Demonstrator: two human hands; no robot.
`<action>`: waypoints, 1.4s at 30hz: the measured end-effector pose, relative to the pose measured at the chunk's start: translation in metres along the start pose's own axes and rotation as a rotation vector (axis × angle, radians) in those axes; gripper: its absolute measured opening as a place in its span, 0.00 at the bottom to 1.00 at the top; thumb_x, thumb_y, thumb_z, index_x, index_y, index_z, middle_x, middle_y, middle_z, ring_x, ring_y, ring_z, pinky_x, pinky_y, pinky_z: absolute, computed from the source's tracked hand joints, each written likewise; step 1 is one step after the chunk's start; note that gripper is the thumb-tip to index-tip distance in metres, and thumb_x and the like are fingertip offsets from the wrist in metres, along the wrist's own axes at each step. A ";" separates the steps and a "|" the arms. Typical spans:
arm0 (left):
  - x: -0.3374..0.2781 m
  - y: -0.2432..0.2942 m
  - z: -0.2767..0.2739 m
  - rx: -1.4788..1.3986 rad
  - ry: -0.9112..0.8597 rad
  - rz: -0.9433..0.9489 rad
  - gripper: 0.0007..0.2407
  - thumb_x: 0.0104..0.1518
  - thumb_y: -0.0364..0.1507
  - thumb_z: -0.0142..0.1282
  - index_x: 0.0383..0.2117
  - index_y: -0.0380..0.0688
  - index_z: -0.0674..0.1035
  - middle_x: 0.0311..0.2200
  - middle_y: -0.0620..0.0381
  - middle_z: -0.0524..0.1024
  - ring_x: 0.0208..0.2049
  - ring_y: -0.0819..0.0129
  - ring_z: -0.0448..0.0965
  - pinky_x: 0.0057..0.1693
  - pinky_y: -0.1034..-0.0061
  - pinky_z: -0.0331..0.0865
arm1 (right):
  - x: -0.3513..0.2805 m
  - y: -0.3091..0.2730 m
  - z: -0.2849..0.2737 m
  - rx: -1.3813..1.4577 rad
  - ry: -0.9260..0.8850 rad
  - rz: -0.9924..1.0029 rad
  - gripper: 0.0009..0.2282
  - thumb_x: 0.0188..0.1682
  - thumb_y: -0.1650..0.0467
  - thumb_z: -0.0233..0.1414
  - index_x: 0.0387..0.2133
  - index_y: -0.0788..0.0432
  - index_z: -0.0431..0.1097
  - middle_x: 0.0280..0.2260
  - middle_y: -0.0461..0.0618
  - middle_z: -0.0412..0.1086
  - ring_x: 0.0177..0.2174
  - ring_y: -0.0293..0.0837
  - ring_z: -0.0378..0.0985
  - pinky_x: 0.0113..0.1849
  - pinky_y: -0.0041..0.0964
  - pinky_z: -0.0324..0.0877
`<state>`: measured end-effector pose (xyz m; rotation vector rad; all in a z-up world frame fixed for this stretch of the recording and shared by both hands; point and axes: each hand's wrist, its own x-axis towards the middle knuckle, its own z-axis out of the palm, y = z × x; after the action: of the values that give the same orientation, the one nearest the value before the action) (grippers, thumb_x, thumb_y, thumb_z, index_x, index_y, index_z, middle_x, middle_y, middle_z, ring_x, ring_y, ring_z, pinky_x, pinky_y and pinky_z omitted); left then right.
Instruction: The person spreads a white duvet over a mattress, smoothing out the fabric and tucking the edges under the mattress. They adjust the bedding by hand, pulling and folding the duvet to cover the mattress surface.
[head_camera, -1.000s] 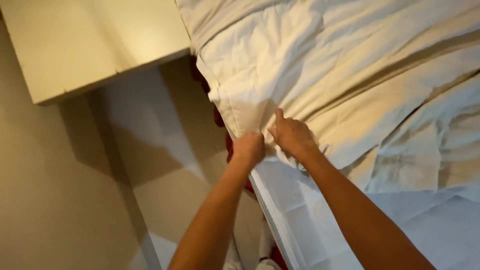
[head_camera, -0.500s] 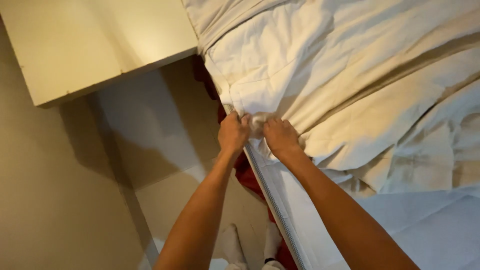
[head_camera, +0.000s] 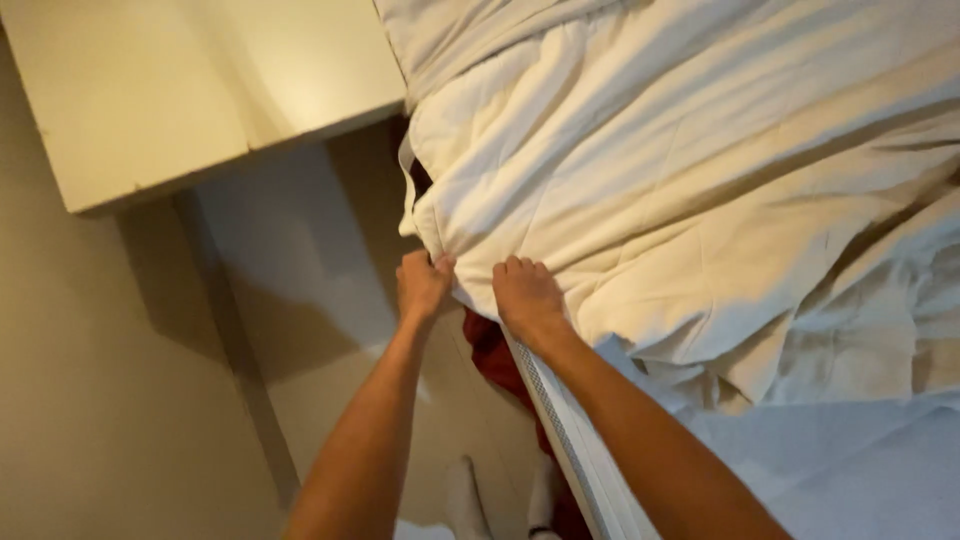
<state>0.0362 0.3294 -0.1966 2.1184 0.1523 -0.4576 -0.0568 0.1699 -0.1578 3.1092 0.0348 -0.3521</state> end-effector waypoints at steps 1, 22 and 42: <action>-0.004 0.016 -0.005 0.000 -0.006 -0.012 0.15 0.49 0.38 0.61 0.38 0.41 0.85 0.35 0.39 0.84 0.40 0.47 0.85 0.49 0.55 0.74 | -0.004 0.006 -0.015 0.001 -0.014 -0.002 0.13 0.40 0.72 0.55 0.40 0.61 0.71 0.41 0.57 0.72 0.44 0.54 0.75 0.47 0.48 0.69; 0.018 0.081 -0.022 0.133 0.125 0.066 0.30 0.59 0.30 0.52 0.69 0.46 0.54 0.43 0.39 0.82 0.46 0.40 0.81 0.54 0.49 0.71 | -0.064 0.032 -0.071 0.293 0.211 0.127 0.06 0.45 0.71 0.52 0.26 0.61 0.75 0.31 0.57 0.74 0.36 0.58 0.76 0.44 0.51 0.69; -0.115 0.130 0.064 0.636 -0.672 0.641 0.20 0.56 0.47 0.53 0.45 0.47 0.79 0.47 0.50 0.78 0.53 0.53 0.75 0.58 0.57 0.66 | -0.147 0.077 -0.059 -0.071 0.219 0.118 0.05 0.45 0.71 0.52 0.27 0.58 0.77 0.31 0.52 0.74 0.39 0.51 0.75 0.49 0.48 0.65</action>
<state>-0.0508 0.2111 -0.0832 2.3065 -1.1513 -0.8606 -0.1848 0.0906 -0.0665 3.0455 -0.1301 -0.0066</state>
